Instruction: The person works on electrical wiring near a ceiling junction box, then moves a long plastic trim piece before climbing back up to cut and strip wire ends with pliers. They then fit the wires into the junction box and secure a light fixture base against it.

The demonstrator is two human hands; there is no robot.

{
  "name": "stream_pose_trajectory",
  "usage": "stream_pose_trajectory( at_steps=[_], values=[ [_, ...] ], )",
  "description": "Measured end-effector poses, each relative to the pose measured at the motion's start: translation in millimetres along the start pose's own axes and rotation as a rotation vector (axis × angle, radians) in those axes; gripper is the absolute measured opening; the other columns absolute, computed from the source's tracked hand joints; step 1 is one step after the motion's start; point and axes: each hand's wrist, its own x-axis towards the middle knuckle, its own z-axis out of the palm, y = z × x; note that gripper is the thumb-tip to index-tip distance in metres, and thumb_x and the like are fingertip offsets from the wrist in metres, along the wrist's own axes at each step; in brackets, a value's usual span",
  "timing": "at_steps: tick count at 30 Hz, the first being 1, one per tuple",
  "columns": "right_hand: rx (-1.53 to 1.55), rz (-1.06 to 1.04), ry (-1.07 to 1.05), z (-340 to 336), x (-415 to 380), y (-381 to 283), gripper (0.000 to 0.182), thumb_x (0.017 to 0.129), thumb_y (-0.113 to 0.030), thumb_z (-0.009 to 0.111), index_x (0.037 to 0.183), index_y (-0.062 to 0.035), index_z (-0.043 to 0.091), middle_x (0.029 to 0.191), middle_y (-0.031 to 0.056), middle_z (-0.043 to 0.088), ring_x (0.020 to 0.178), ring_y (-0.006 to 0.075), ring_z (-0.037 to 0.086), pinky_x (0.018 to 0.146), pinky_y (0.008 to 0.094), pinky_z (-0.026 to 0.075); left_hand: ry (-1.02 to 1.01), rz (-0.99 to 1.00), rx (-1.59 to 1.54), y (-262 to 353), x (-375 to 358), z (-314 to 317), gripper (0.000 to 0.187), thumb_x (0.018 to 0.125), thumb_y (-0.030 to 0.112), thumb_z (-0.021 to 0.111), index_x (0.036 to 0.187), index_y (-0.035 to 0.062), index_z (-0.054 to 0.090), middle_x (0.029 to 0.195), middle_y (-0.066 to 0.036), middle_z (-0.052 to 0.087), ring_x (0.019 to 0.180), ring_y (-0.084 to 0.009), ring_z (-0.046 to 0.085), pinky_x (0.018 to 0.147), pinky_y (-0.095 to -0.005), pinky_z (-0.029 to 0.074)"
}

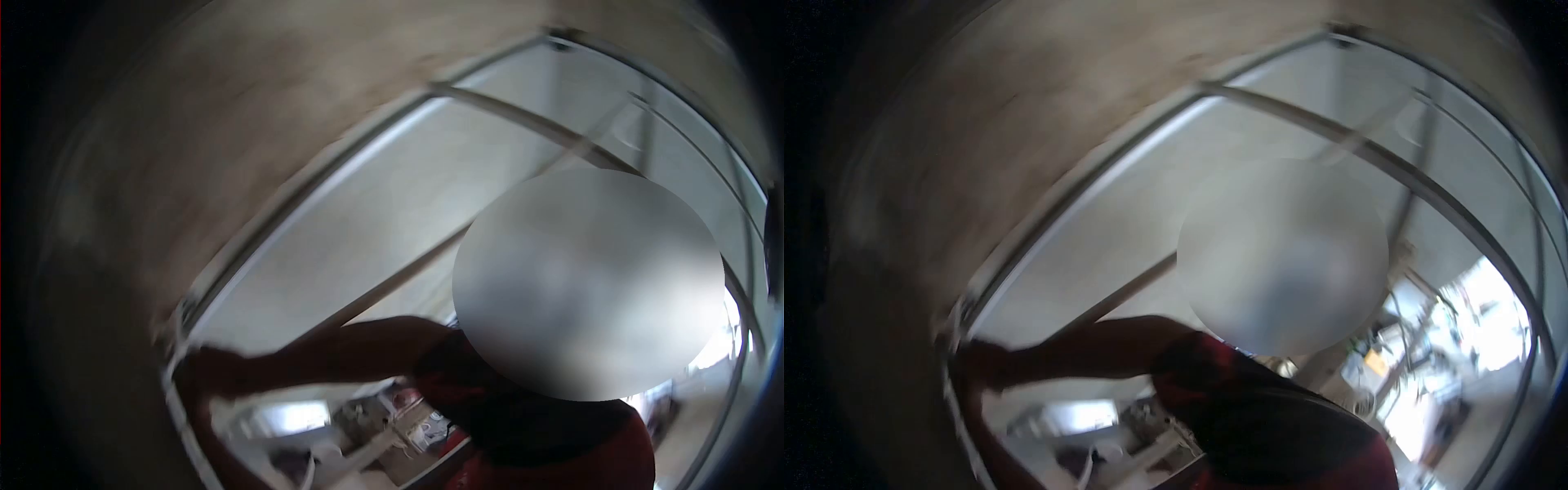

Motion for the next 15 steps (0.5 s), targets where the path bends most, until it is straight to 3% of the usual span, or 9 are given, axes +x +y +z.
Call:
stream_pose_trajectory(
  at_steps=[1, 2, 3, 5, 7, 8, 9, 12, 15],
  values=[
    [-0.266, -0.246, 0.224, 25.2, 7.8, 26.5, 0.032, 0.072, -0.009, 0.073, 0.104, -0.0037, 0.071, 0.112, 0.0166, 0.070, 0.108, 0.0381, 0.062, 0.095, 0.0490, 0.048, 0.012, 0.013, -0.019, 6.4, -12.5, 5.7, 0.035, 0.090, 0.027, 0.070, 0.114, 0.0022, 0.068, 0.100, -0.004, 0.068, 0.089, -0.0128, 0.062, 0.075, -0.0319, 0.053],
    [-0.148, -0.154, 0.063, 10.3, 2.0, 19.3, 0.035, 0.071, -0.009, 0.074, 0.105, -0.0065, 0.073, 0.117, 0.0168, 0.069, 0.111, 0.0361, 0.061, 0.095, 0.0479, 0.049, 0.015, 0.029, -0.046, 11.1, -16.2, 10.4, 0.035, 0.090, 0.027, 0.070, 0.114, 0.0022, 0.068, 0.100, -0.004, 0.068, 0.089, -0.0128, 0.063, 0.075, -0.0319, 0.053],
    [-0.373, -0.412, 0.065, 4.6, -2.8, 24.7, 0.041, 0.069, -0.010, 0.076, 0.110, -0.0103, 0.073, 0.122, 0.0155, 0.067, 0.112, 0.0346, 0.061, 0.094, 0.0470, 0.049, 0.017, 0.043, -0.047, 15.3, -21.8, 14.3, 0.035, 0.090, 0.027, 0.070, 0.115, 0.0022, 0.068, 0.100, -0.004, 0.068, 0.089, -0.0128, 0.063, 0.075, -0.0319, 0.053],
    [-0.696, -0.247, -0.096, -2.4, -20.3, 2.1, 0.037, 0.069, -0.012, 0.074, 0.106, -0.0111, 0.073, 0.113, 0.0150, 0.066, 0.103, 0.0322, 0.063, 0.081, 0.0463, 0.055, -0.007, 0.093, 0.077, 12.2, -28.1, 14.9, 0.042, 0.090, 0.034, 0.072, 0.115, 0.0007, 0.068, 0.103, -0.007, 0.070, 0.090, -0.0144, 0.064, 0.079, -0.0334, 0.053],
    [-0.770, -0.302, 0.054, -6.1, -32.1, -7.0, 0.022, 0.072, -0.018, 0.073, 0.091, -0.0058, 0.071, 0.100, 0.0115, 0.065, 0.096, 0.0272, 0.062, 0.069, 0.0395, 0.057, 0.085, 0.133, 0.406, 23.3, -36.1, 16.3, 0.036, 0.095, 0.036, 0.064, 0.109, 0.0028, 0.070, 0.096, -0.013, 0.073, 0.086, -0.0180, 0.070, 0.078, -0.0338, 0.055],
    [-0.841, -0.433, 0.132, -8.8, -35.0, -14.0, 0.026, 0.068, -0.019, 0.076, 0.089, -0.0042, 0.070, 0.094, 0.0117, 0.064, 0.090, 0.0272, 0.062, 0.068, 0.0405, 0.056, 0.177, -0.040, 0.340, 38.2, -44.9, 19.5, 0.029, 0.098, 0.030, 0.060, 0.105, 0.0040, 0.071, 0.092, -0.012, 0.074, 0.079, -0.0185, 0.071, 0.076, -0.0352, 0.056],
    [-0.888, -0.389, 0.116, -5.9, -33.8, -13.7, 0.023, 0.068, -0.020, 0.076, 0.083, -0.0034, 0.070, 0.090, 0.0100, 0.061, 0.088, 0.0252, 0.060, 0.066, 0.0369, 0.056, 0.232, -0.065, 0.301, 36.0, -47.4, 15.9, 0.018, 0.096, 0.014, 0.062, 0.105, 0.0003, 0.069, 0.094, -0.007, 0.073, 0.089, -0.0162, 0.069, 0.080, -0.0328, 0.057],
    [-0.890, -0.392, 0.064, -18.2, -35.8, -12.4, 0.019, 0.070, -0.020, 0.075, 0.078, -0.0040, 0.069, 0.089, 0.0083, 0.061, 0.090, 0.0232, 0.061, 0.065, 0.0347, 0.057, 0.564, 0.119, 0.246, 37.6, -50.8, 15.6, 0.016, 0.097, 0.010, 0.059, 0.107, 0.0012, 0.069, 0.095, -0.008, 0.072, 0.085, -0.0141, 0.071, 0.073, -0.0307, 0.059],
    [-0.911, -0.429, 0.111, -20.9, -36.5, -7.9, 0.018, 0.070, -0.020, 0.074, 0.077, -0.0048, 0.069, 0.089, 0.0076, 0.060, 0.091, 0.0216, 0.062, 0.066, 0.0336, 0.058, 0.732, 0.000, 0.173, 56.1, -67.0, 29.8, 0.016, 0.098, 0.009, 0.059, 0.107, 0.0007, 0.069, 0.093, -0.009, 0.072, 0.082, -0.0150, 0.070, 0.071, -0.0303, 0.058]
  ],
)
